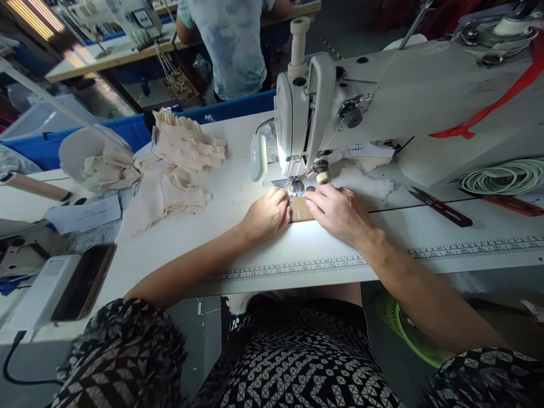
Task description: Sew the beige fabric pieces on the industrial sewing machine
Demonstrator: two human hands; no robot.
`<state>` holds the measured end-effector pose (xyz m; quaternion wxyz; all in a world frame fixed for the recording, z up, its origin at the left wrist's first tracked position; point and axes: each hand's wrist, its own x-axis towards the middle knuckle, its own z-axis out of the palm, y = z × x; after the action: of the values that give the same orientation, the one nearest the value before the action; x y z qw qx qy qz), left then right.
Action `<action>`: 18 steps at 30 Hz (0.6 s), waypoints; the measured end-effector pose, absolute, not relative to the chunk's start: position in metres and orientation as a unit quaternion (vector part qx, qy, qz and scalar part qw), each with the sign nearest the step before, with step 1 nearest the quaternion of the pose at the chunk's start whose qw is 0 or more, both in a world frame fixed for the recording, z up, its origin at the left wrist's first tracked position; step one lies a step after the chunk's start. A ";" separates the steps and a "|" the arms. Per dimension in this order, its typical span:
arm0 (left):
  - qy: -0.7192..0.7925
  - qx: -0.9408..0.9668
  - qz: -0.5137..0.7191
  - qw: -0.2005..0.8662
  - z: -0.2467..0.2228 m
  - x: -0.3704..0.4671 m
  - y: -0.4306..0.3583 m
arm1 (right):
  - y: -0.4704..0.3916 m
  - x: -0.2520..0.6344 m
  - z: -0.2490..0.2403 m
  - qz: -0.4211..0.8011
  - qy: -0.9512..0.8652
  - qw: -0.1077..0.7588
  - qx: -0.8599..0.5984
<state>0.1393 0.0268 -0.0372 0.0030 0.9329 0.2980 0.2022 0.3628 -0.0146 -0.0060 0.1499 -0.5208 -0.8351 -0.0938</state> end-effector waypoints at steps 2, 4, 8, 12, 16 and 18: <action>0.298 0.933 0.203 0.001 -0.038 0.140 0.027 | -0.016 0.362 -0.005 -0.092 -0.837 0.148 -0.519; 0.299 0.932 0.206 -0.003 -0.038 0.140 0.027 | -0.018 0.361 -0.003 -0.088 -0.839 0.141 -0.518; 0.303 0.930 0.208 0.007 -0.039 0.140 0.027 | -0.020 0.357 -0.003 -0.050 -0.835 0.151 -0.526; 0.302 0.929 0.211 0.016 -0.037 0.139 0.028 | -0.008 0.354 -0.008 0.049 -0.788 0.249 -0.561; 0.299 0.931 0.208 0.004 -0.037 0.139 0.029 | 0.013 0.352 -0.009 0.127 -0.724 0.291 -0.612; 0.298 0.932 0.205 0.001 -0.038 0.140 0.030 | 0.018 0.354 -0.008 0.135 -0.719 0.286 -0.619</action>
<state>0.1400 0.0298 -0.0378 0.0015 0.9325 0.2977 0.2047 0.3541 0.0184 -0.0084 0.2858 -0.6192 -0.7189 0.1348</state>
